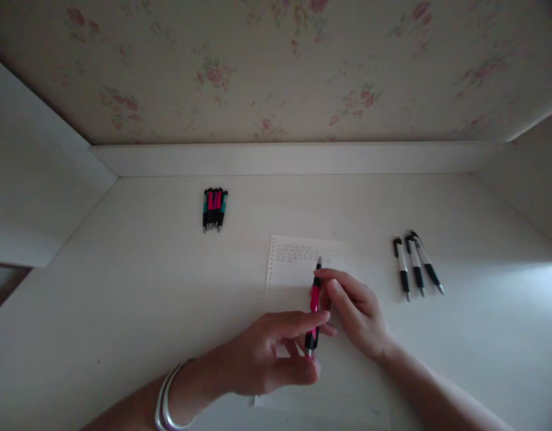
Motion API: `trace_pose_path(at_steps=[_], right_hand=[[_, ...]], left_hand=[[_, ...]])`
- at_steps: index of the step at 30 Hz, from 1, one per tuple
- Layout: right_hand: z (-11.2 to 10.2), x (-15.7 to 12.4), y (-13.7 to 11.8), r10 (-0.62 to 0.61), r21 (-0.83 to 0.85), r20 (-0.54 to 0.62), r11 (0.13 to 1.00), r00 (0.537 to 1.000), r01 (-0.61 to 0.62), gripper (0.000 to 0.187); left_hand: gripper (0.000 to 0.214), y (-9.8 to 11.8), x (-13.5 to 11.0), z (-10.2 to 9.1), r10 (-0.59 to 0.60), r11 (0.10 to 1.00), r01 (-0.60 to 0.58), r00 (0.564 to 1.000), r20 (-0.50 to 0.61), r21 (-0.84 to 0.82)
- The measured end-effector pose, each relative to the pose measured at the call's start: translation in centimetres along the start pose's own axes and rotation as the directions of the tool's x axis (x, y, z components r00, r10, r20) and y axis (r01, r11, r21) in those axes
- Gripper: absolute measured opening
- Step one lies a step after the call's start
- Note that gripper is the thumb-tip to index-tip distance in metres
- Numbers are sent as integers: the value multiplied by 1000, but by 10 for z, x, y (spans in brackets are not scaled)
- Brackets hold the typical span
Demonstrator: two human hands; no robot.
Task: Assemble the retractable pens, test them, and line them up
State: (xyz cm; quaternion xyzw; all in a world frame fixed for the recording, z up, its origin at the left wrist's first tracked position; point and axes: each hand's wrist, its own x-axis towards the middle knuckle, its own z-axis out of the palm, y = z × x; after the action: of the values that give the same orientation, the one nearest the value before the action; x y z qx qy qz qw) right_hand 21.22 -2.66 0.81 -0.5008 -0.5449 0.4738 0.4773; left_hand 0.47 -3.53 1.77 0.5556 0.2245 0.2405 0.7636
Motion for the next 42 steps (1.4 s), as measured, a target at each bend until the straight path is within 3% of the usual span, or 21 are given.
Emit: trace_pose_path(at_steps=[3,7,12,16,18,22,24,26,30,32,37,42], right_hand=[[-1,-2,-2,-32,-90,75,995,997,38,25],[-3,-2,-2,-39,-85,86,995,996,46,27],[-3,-3,-3,-39,-76,154,996,987,51,25],[2,-2,-1,-8,-167,117,986,993,27,18],[3,0,0,21,-178,77,984,997,-7,14],[-6,8,1,-21,-182,-25,983,999,16,19],[-14,13,-1,-9,-198,-65,980,998,-4,31],[-21,20,-3,100,-156,-69,982,993,-110,40],[-26,31,-7,230,164,-128,964,965,-208,33],[-23,34,-7,223,202,-101,959,969,-200,32],[-3,40,-10,266,-4,-104,963,958,-268,51],[15,49,-20,221,-160,-76,960,972,-230,37]], left_hand=[[50,-3,1,1,-36,998,33,998,-56,-49],[39,-1,3,3,-56,998,59,992,-113,21],[41,-5,4,6,173,942,-133,979,-108,308],[60,-6,0,10,331,821,-269,943,-35,504],[51,-2,-2,10,373,727,-262,927,-45,635],[21,6,-2,5,491,406,-258,871,29,877],[15,6,1,2,459,306,-247,884,85,919],[13,4,2,0,403,262,-221,910,102,939],[20,-2,1,6,334,278,-163,940,63,947],[28,-2,-2,12,266,287,-147,961,68,947],[46,0,-9,27,120,257,-121,988,92,959],[38,0,-7,30,85,204,-147,988,132,968]])
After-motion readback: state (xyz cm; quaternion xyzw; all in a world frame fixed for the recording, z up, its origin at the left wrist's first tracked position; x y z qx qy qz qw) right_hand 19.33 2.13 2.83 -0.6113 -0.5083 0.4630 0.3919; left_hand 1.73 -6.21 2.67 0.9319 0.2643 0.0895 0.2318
